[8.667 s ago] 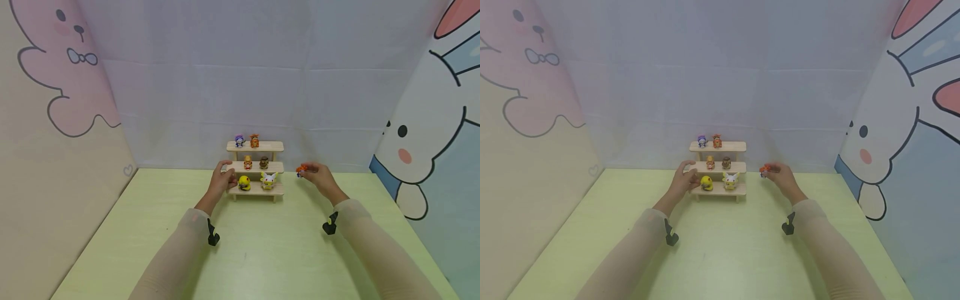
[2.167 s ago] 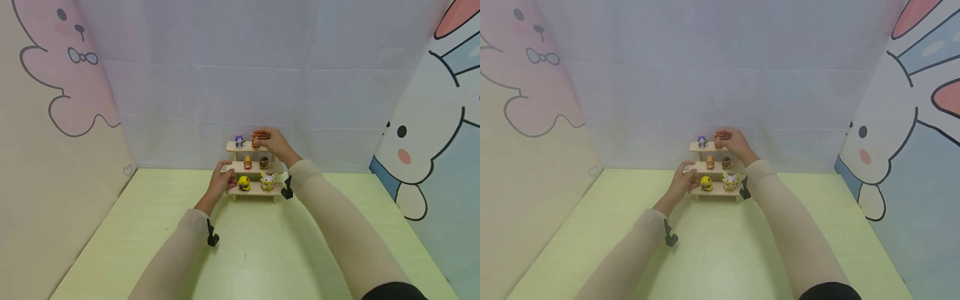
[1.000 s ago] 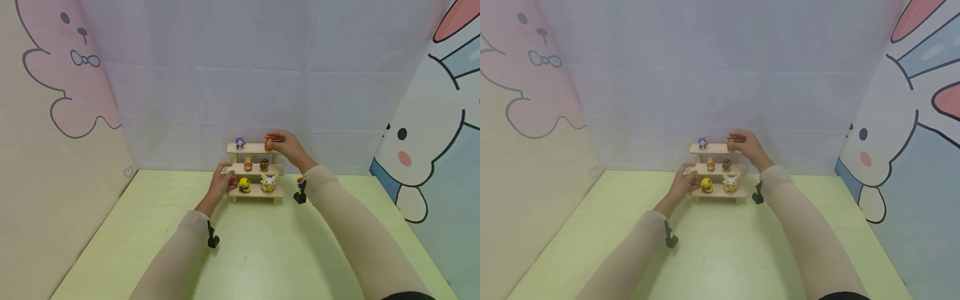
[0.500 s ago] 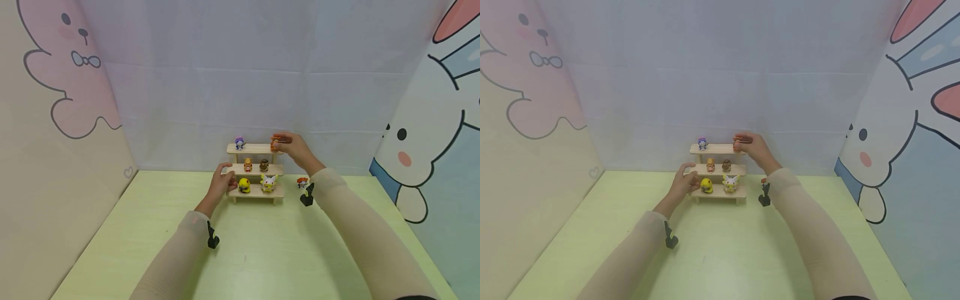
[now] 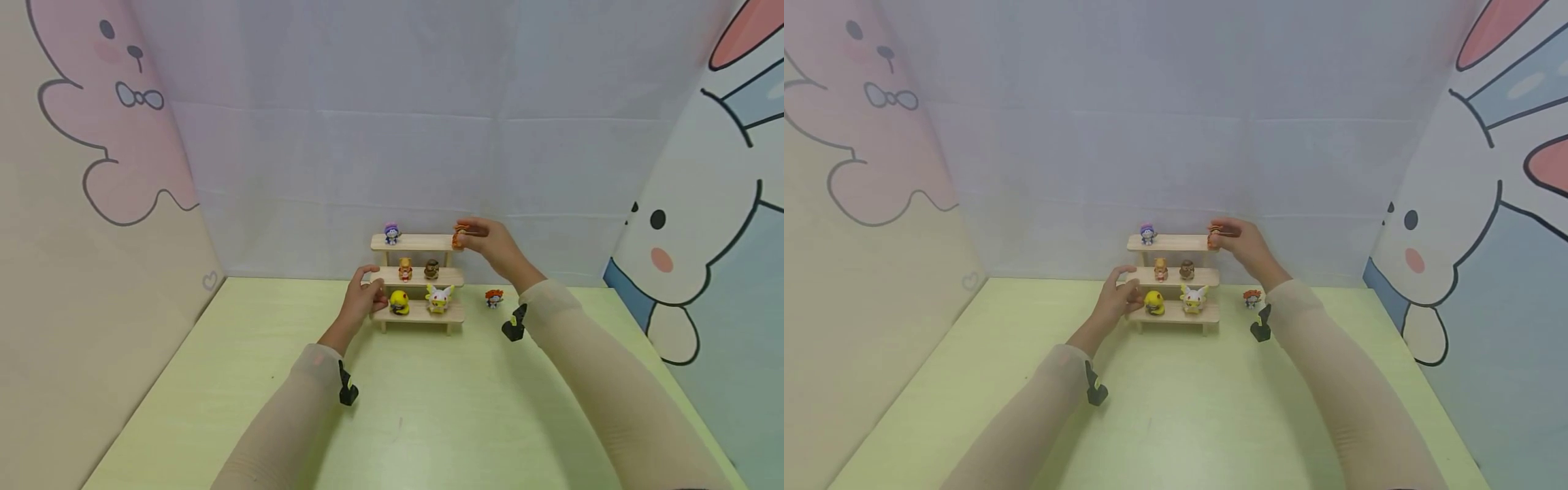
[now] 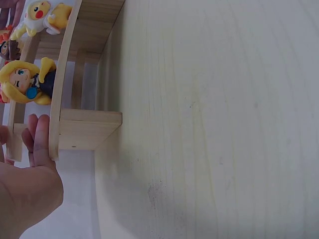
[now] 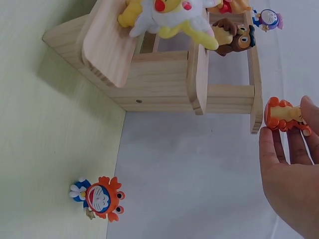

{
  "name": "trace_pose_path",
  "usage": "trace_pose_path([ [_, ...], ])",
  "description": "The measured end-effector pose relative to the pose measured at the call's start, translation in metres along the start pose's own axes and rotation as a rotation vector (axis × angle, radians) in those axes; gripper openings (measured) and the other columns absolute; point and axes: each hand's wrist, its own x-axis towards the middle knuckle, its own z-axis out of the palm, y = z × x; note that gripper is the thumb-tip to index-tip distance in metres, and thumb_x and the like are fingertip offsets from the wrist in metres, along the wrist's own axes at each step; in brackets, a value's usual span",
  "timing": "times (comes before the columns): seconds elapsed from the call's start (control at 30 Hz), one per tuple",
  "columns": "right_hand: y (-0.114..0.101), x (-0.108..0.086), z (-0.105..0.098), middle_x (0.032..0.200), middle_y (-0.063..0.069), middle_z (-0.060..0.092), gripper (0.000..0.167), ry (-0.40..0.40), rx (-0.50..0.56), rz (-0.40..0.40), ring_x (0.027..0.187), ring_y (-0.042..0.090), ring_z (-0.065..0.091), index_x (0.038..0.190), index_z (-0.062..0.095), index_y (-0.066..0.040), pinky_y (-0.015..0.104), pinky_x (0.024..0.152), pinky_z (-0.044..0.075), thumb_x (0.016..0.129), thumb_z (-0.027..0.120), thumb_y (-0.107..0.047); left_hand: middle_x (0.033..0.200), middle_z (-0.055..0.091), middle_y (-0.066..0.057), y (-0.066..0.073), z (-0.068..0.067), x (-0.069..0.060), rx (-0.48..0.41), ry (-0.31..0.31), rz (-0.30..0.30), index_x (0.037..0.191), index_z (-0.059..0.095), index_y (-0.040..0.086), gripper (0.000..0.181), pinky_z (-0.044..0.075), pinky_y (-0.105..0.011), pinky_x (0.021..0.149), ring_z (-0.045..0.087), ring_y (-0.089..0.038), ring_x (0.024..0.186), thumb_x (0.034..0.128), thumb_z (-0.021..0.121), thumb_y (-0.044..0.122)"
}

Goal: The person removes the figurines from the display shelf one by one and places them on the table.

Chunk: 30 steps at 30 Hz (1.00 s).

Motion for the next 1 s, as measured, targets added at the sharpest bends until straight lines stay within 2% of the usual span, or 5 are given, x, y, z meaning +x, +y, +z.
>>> trace_pose_path([
  [0.37, 0.005, -0.011, -0.018, 0.152, 0.021, 0.049, 0.053, 0.01, -0.003, 0.008, 0.136, 0.035, 0.051, 0.154, 0.046, -0.005, 0.053, 0.118, 0.038, 0.104, 0.063, -0.014, 0.088, 0.06, -0.009, 0.001, 0.001, 0.0, 0.005, 0.008, -0.012, 0.14, 0.052, 0.019, 0.034, 0.062, -0.03, 0.066, 0.063, -0.018, 0.067, 0.1063, 0.057, 0.017],
  [0.57, 0.013, -0.019, -0.029, 0.146, 0.021, 0.053, 0.056, 0.002, -0.088, 0.018, 0.128, 0.029, 0.057, 0.156, 0.043, -0.006, 0.05, 0.117, 0.04, 0.105, 0.061, -0.02, 0.088, 0.059, -0.009, 0.002, 0.001, 0.0, 0.008, 0.001, -0.008, 0.141, 0.052, 0.017, 0.035, 0.062, -0.031, 0.069, 0.062, -0.018, 0.068, 0.1069, 0.057, 0.018],
  [0.73, 0.022, -0.025, -0.036, 0.142, 0.023, 0.055, 0.056, -0.004, -0.063, 0.029, 0.122, 0.023, 0.06, 0.156, 0.042, -0.005, 0.049, 0.118, 0.04, 0.105, 0.061, -0.02, 0.088, 0.059, -0.01, 0.002, 0.001, 0.0, 0.01, 0.002, -0.005, 0.141, 0.051, 0.017, 0.035, 0.062, -0.032, 0.069, 0.062, -0.018, 0.068, 0.1067, 0.057, 0.017],
  [0.83, 0.027, -0.028, -0.04, 0.14, 0.021, 0.056, 0.056, 0.001, -0.079, 0.032, 0.118, 0.018, 0.061, 0.156, 0.043, -0.006, 0.045, 0.116, 0.042, 0.105, 0.061, -0.022, 0.09, 0.06, -0.011, 0.002, 0.001, -0.001, 0.01, 0.003, -0.004, 0.141, 0.051, 0.018, 0.035, 0.062, -0.032, 0.069, 0.063, -0.019, 0.068, 0.1063, 0.057, 0.017],
  [1.0, 0.035, -0.034, -0.045, 0.136, 0.021, 0.059, 0.056, 0.009, -0.075, 0.024, 0.113, 0.014, 0.063, 0.156, 0.042, -0.003, 0.027, 0.107, 0.049, 0.106, 0.061, -0.02, 0.089, 0.06, -0.011, 0.002, 0.002, -0.002, 0.006, 0.004, 0.0, 0.139, 0.052, 0.019, 0.034, 0.062, -0.033, 0.069, 0.063, -0.021, 0.068, 0.1061, 0.058, 0.017],
])
